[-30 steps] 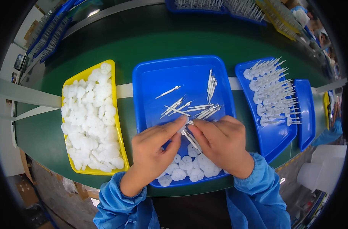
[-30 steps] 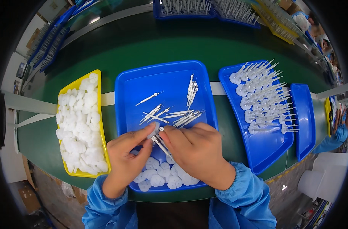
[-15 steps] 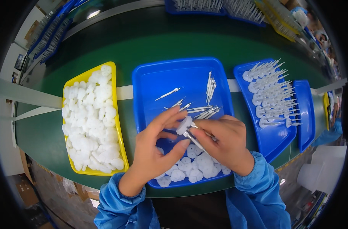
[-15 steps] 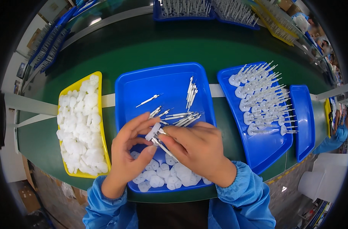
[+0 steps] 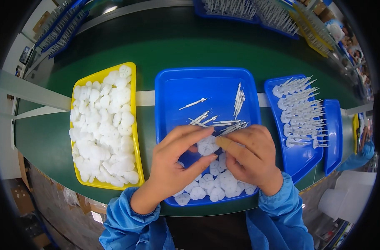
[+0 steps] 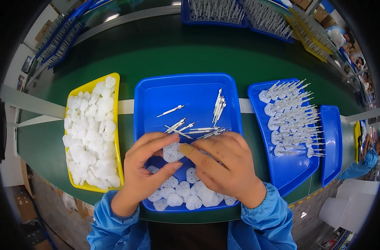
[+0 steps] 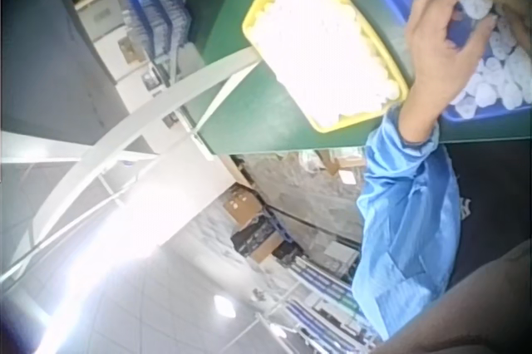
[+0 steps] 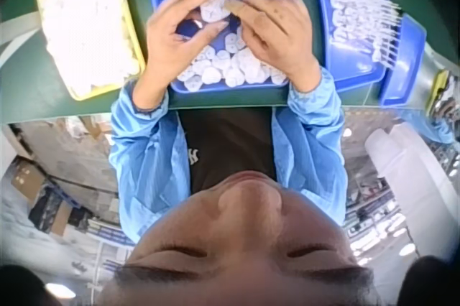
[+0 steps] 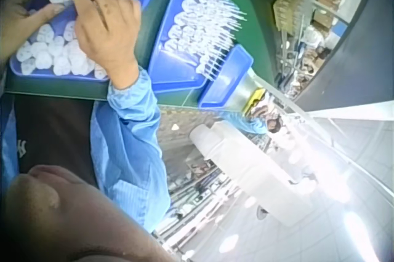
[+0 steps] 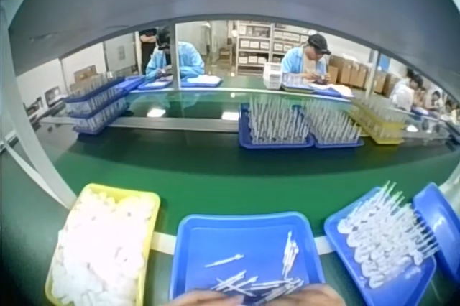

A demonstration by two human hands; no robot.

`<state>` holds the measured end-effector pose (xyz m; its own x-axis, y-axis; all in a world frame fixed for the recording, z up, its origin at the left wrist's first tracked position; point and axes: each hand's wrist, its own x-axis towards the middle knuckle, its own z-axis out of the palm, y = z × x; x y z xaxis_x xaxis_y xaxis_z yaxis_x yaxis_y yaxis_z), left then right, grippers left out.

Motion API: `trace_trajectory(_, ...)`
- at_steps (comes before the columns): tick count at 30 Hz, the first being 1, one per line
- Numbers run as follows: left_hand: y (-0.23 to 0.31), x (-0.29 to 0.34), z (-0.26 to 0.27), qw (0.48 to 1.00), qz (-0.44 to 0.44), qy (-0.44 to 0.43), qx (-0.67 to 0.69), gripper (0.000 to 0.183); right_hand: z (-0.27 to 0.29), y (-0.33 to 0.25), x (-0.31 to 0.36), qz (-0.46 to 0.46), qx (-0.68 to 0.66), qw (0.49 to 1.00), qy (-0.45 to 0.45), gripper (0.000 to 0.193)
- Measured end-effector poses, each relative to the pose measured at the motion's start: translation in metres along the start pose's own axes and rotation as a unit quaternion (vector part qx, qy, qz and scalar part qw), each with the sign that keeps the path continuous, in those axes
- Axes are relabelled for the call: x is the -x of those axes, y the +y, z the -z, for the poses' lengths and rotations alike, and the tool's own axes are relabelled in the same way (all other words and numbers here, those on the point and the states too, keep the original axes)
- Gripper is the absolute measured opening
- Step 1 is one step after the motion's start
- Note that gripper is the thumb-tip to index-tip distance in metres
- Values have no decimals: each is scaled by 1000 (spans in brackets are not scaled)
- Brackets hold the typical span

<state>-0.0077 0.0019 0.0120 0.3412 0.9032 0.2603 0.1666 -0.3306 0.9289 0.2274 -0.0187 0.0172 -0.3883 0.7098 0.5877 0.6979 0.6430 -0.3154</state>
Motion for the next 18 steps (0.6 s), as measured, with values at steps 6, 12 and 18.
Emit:
trace_trajectory(6, 0, -1, -1, 1000, 5, -24, 2, 59, 3, -4, -4, -38, -45, 998, -1, 51)
trace_trajectory(12, 0, -2, 0, 999, -12, -32, 16, 58, 10, -3, 1, -19, -73, 997, -12, 45)
trace_trajectory(18, -10, 1, 3, 992, 31, -1, 121, 36, 13, 7, -20, -48, -15, 999, 2, 28)
